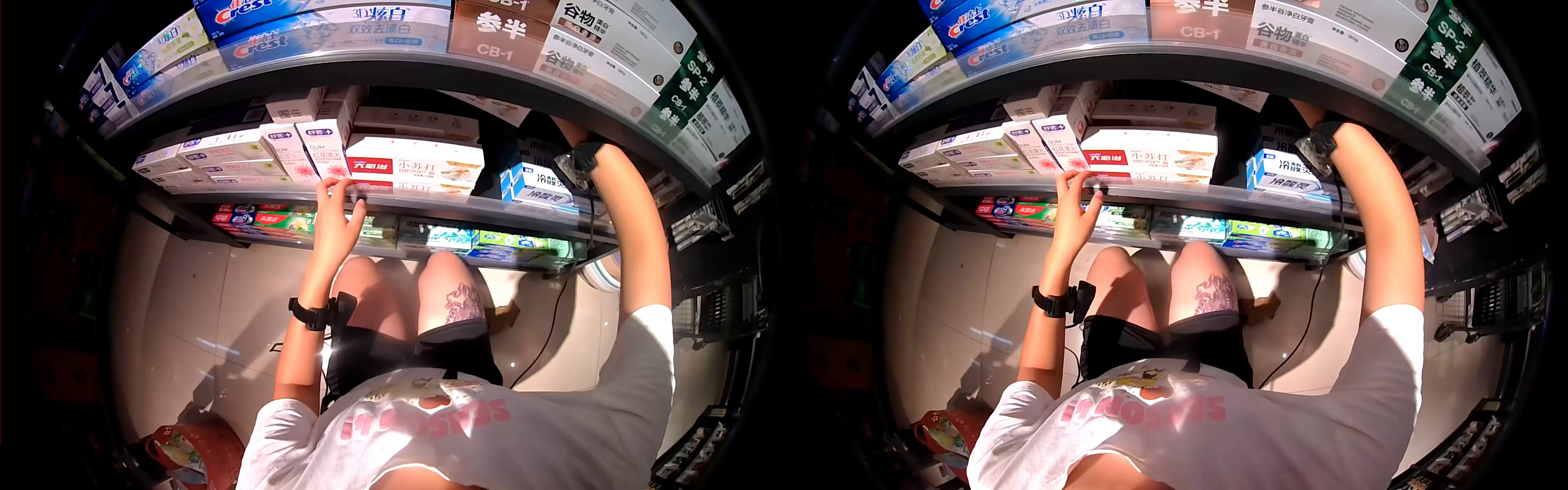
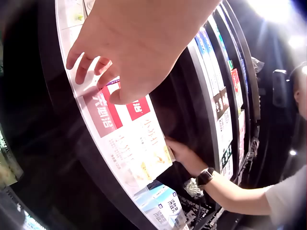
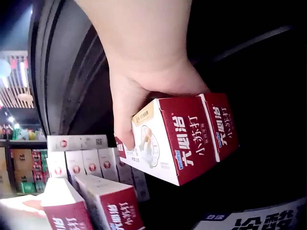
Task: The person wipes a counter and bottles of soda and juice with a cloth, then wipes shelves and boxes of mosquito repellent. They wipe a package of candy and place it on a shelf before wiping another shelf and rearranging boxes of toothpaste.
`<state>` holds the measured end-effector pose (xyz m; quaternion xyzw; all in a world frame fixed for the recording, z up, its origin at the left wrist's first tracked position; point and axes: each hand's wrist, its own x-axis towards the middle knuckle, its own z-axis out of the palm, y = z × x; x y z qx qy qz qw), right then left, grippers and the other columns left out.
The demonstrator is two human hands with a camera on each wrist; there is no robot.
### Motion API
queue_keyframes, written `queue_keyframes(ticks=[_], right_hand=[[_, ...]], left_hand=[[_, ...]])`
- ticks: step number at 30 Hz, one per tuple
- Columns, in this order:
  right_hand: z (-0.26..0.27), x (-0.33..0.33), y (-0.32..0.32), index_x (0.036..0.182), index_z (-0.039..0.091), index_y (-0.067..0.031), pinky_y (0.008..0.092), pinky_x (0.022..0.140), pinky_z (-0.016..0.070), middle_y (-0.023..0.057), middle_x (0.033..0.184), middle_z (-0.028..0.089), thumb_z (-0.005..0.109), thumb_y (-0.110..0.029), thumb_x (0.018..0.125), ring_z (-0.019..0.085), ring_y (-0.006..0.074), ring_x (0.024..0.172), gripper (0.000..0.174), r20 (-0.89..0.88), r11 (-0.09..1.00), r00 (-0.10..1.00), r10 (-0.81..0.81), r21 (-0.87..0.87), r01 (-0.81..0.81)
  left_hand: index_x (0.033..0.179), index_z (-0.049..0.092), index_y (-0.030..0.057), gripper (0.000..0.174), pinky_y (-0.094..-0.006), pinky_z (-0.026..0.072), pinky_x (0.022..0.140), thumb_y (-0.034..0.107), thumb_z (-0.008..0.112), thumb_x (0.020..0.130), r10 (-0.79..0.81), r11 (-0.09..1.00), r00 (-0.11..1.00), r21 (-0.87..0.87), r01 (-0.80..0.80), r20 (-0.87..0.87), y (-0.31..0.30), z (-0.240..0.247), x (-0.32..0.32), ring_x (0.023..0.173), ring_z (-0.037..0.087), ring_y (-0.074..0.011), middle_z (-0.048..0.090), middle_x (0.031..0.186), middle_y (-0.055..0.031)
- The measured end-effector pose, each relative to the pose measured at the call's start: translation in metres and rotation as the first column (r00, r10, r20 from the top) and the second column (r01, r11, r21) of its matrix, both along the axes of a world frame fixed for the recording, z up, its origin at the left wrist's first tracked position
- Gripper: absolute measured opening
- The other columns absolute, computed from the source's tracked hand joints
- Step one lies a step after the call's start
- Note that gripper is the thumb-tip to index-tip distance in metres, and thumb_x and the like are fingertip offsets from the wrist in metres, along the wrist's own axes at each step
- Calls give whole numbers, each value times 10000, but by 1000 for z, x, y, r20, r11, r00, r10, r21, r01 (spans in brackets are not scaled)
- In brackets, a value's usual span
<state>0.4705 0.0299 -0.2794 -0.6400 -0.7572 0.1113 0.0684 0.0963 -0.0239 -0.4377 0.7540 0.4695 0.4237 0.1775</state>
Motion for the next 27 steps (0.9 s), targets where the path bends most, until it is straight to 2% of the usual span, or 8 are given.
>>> queue_keyframes(ticks=[1,3,4,7,11,14,18,27], right_hand=[[-2,-2,3,1220,490,-77,363,858,430,148,1078,564,662,-555,671,540,275,973,748,-15,1000,1000,16,3,-16],[-6,-13,9,1220,490,-77,363,858,431,148,1078,564,661,-554,673,541,275,972,746,-57,998,997,57,13,-56],[-8,-18,15,1220,490,-77,363,857,431,148,1078,565,661,-553,673,541,275,972,745,-71,997,994,81,11,-80],[-17,-43,28,1220,490,-77,363,857,431,149,1077,565,660,-551,676,542,274,970,742,-117,989,982,146,5,-147],[-29,-66,50,1220,490,-77,363,856,431,149,1077,566,660,-549,679,542,274,969,738,-118,979,973,199,-12,-202],[-35,-77,60,1220,490,-77,363,855,431,149,1077,566,659,-547,681,543,274,968,735,-123,977,970,211,-15,-214],[-44,-83,68,1221,489,-77,363,855,432,149,1077,566,658,-544,684,543,274,966,731,-132,974,966,221,-19,-225],[-46,-89,80,1221,489,-76,362,853,433,149,1077,568,656,-538,690,545,273,962,723,-137,972,965,225,-32,-231]], left_hand=[[1134,492,36,344,-337,446,758,101,569,805,2,1000,1000,1,-2,1,-2,2,2,898,518,-250,399,1122,-140],[1087,509,34,324,-395,422,819,129,566,783,106,993,994,-52,-106,-6,-7,6,6,957,500,-367,394,1114,-208],[1083,518,43,320,-393,432,786,130,570,779,121,992,992,24,-120,-22,-5,3,6,927,507,-371,399,1073,-215],[1068,534,40,312,-393,439,751,126,579,771,146,986,988,-68,-150,-50,-9,15,10,880,516,-357,419,1017,-193],[1021,566,33,278,-397,443,715,121,594,758,174,984,974,-12,-177,-143,-5,21,9,830,517,-335,445,952,-174],[921,593,26,210,-404,446,674,113,614,731,273,959,933,139,-246,-234,-3,22,14,797,521,-319,471,875,-158],[890,592,20,185,-405,447,657,101,600,724,278,958,921,143,-247,-274,-1,22,17,777,527,-323,473,857,-149],[891,589,-2,194,-434,462,676,98,561,728,118,989,973,-62,-133,-200,9,18,19,753,564,-377,517,889,-189]])
